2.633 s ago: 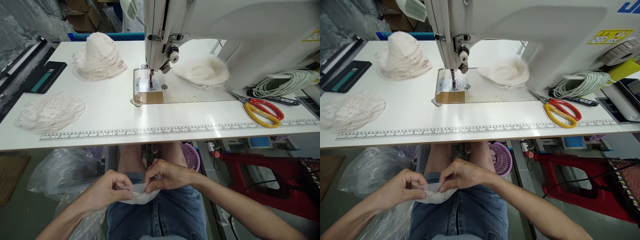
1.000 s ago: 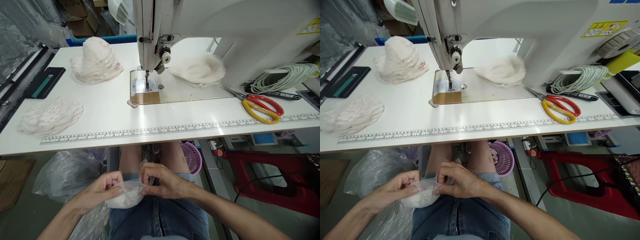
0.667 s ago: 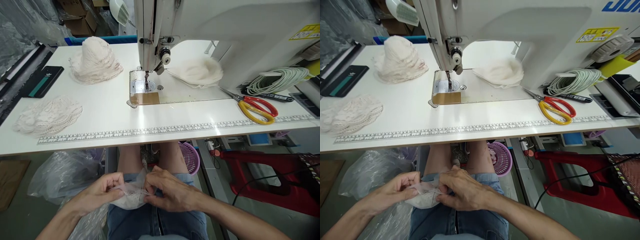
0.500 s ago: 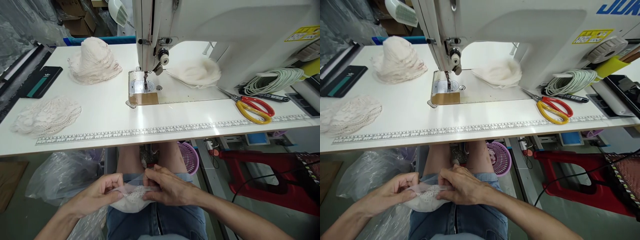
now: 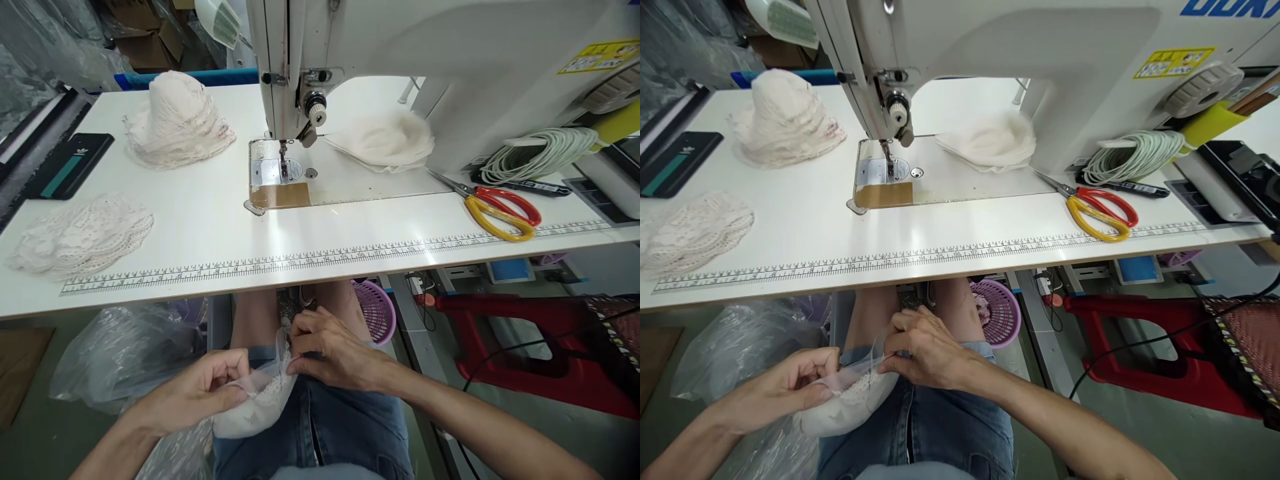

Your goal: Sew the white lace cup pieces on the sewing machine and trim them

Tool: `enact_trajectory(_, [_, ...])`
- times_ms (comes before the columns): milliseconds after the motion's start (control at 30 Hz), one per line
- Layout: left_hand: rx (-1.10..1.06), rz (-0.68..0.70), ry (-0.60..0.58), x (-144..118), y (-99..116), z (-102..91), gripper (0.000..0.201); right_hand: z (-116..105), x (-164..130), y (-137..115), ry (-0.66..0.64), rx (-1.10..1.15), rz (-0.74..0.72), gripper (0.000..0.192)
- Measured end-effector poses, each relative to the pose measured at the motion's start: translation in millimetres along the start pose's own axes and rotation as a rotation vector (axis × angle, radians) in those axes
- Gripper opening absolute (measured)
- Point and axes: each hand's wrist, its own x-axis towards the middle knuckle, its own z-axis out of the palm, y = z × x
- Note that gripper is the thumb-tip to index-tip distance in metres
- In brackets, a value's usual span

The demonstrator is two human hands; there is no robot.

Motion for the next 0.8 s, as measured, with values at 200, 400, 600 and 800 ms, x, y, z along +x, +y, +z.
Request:
enact_trajectory(200, [-0.015, 0.009, -0.038, 2.5, 2.1, 2.0, 0.029, -4.8, 2.8, -2.8, -0.091, 0.115, -0.124, 0.038])
enact_trajectory(400, [0.017, -0.019, -0.044, 2.7, 3.0, -0.2, 0.029, 7.0, 13.6, -4.5, -0.190, 0.173, -0.140, 0.058])
enact_trajectory(600, [0.047, -0.044, 0.004, -2.3, 6.6, -3.1, 0.029, 4.9, 12.8, 2.3, -0.221, 0.307, -0.043, 0.028])
enact_trajectory(800, [0.073, -0.059, -0.037, -1.4, 6.9, -4.6, 0.032, 4.6, 10.1, 12.6, -0.377, 0.906, -0.005, 0.032])
